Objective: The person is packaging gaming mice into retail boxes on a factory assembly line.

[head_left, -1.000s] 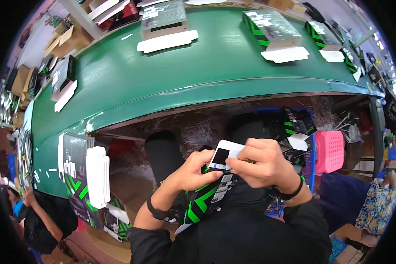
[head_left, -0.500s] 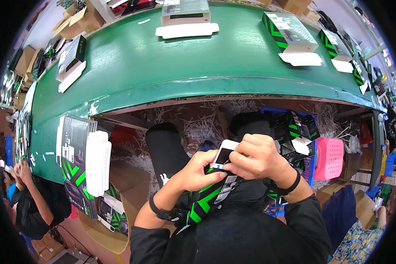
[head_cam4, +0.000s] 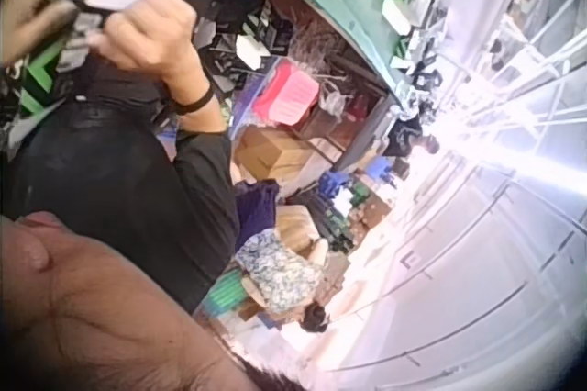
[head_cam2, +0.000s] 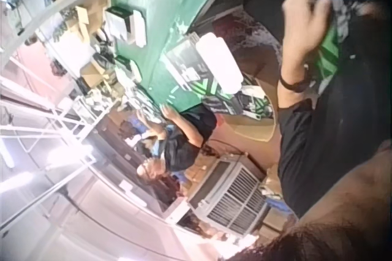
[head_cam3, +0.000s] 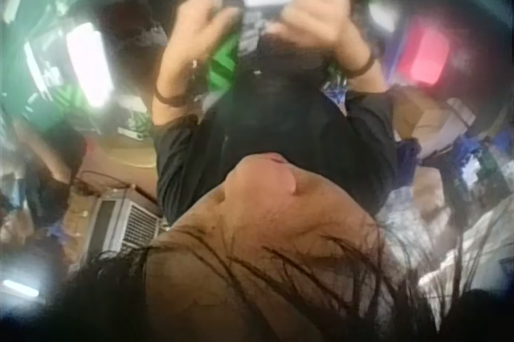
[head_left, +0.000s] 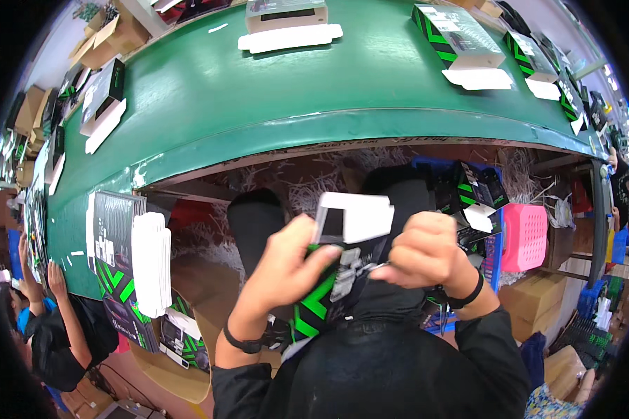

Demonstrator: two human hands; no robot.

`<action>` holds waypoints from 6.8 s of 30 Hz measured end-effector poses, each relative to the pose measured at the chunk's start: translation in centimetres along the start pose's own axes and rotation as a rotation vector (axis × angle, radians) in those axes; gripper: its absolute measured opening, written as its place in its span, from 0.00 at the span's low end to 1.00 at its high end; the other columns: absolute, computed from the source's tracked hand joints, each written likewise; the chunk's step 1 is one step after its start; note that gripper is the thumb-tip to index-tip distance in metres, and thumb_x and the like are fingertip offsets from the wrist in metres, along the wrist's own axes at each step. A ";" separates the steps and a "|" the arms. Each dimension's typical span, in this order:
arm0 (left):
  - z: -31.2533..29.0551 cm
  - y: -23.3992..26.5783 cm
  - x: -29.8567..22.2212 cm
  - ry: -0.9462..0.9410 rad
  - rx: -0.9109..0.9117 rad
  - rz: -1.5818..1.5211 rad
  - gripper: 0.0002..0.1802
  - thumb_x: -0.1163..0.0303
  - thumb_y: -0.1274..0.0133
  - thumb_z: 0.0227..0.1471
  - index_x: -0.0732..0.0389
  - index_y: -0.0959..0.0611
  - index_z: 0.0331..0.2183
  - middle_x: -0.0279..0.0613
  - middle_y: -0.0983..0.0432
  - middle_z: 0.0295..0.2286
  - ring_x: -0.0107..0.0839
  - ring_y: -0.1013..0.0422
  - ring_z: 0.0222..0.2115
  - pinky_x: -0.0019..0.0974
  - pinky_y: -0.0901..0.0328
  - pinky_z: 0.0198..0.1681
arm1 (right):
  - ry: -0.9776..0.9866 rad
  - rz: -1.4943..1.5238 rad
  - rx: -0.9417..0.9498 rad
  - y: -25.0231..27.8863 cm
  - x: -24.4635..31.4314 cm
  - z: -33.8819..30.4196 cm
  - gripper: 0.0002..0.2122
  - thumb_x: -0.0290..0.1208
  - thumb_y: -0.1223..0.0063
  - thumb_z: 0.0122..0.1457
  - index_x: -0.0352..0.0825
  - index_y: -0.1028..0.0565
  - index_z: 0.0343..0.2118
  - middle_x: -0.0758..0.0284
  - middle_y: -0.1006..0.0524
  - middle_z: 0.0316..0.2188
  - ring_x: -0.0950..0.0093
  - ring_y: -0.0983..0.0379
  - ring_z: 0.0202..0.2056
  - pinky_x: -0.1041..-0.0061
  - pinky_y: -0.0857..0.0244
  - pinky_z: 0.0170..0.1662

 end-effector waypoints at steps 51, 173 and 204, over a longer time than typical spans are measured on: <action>-1.6 -15.7 4.1 -0.031 0.375 -2.615 0.09 0.66 0.55 0.62 0.48 0.30 0.27 0.23 0.35 0.22 0.20 0.37 0.29 0.38 0.47 0.57 | -0.395 0.088 -0.188 -2.1 -3.3 -0.5 0.12 0.29 0.28 0.43 0.36 0.25 0.24 0.68 0.28 0.19 0.68 0.32 0.20 0.72 0.39 0.21; -2.7 1.7 -1.1 0.032 -0.353 0.158 0.09 0.72 0.51 0.57 0.66 0.21 0.38 0.53 0.27 0.30 0.57 0.32 0.34 0.51 0.39 0.42 | -0.543 -0.021 0.513 -5.5 -1.2 -0.1 0.24 0.57 0.38 0.51 0.38 0.26 0.36 0.66 0.23 0.34 0.63 0.21 0.32 0.64 0.28 0.31; -4.8 -2.6 5.6 0.331 -0.422 -0.201 0.15 0.72 0.35 0.53 0.67 0.21 0.41 0.39 0.21 0.31 0.22 0.28 0.28 0.28 0.31 0.30 | -0.388 0.098 -0.179 -6.6 0.8 0.0 0.08 0.36 0.36 0.54 0.39 0.21 0.33 0.70 0.25 0.29 0.70 0.25 0.27 0.73 0.31 0.26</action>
Point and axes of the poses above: each hand's wrist, its own z-axis towards the middle knuckle, its own y-axis out of the back of the hand, x = y × z, the point moved 6 cm from there along z, towards the middle knuckle
